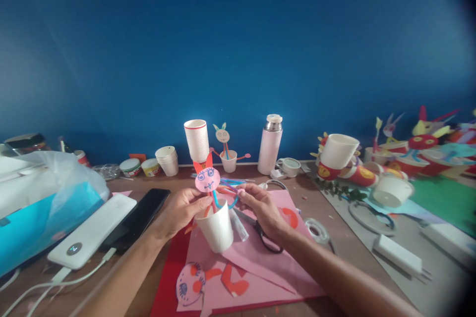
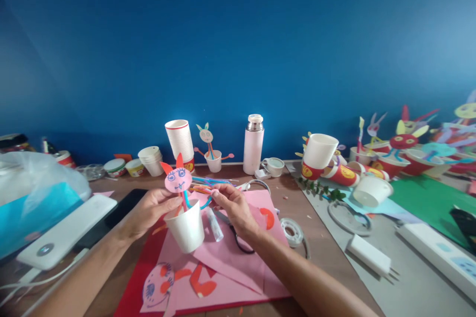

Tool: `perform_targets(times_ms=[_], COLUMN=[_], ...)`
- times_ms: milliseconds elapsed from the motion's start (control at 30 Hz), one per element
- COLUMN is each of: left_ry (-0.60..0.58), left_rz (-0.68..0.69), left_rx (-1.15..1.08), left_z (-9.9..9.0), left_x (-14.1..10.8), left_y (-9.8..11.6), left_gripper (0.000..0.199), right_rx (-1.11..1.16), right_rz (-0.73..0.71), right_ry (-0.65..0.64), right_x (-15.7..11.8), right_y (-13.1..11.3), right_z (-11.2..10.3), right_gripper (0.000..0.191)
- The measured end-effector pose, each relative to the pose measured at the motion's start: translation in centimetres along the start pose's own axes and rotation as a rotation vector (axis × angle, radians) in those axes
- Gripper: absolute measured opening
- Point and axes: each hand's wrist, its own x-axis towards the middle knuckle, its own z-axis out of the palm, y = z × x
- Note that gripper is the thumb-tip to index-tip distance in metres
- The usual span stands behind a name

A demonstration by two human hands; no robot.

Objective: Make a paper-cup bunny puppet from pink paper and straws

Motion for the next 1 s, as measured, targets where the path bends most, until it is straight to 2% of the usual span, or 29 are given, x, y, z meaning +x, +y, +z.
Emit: perform_targets(times_ms=[100,233,367,467,700,867,1000], left_ry=[0.025,0.111,0.155,0.181,0.228,0.212,0.236], left_rz=[0.037,0.027,0.035,0.068,0.132,0.042,0.028], left_rx=[0.022,0.106,0.153,0.185,0.283,0.241,0.194], left_z=[0.0,-0.1,-0.1,-0.1,-0.2,-0.6,-0.3], left_x=[0.1,0.2,0.2,0.2,0.1,0.2,0.3], left_y=[-0.1,-0.4,-0.6,-0.5,-0.2,-0.8,-0.7], left_gripper=[0.033,0.029,0.030,0.031,0.024,0.029,0.026], right_rx=[-0.022,-0.060,-0.053,-0.067,-0.098,-0.359,-0.701], right_rz=[-0.024,-0.061,-0.071,-0.067,-0.033,0.030,-0.079], right_ry=[0.051,0.095,0.036,-0.017,-0.026,-0.104,-0.087], right_x=[0.4,0.8,0.8,0.6,0.8,1.3,1.4], right_y=[-0.1,-0.3,-0.2,-0.1,-0.4,0.3,0.5], right_z=[-0.6,-1.3,-1.3,-1.0,-1.2,-2.2,-3.1], right_gripper=[0.028,0.021,0.019,0.024,0.027,0.016,0.020])
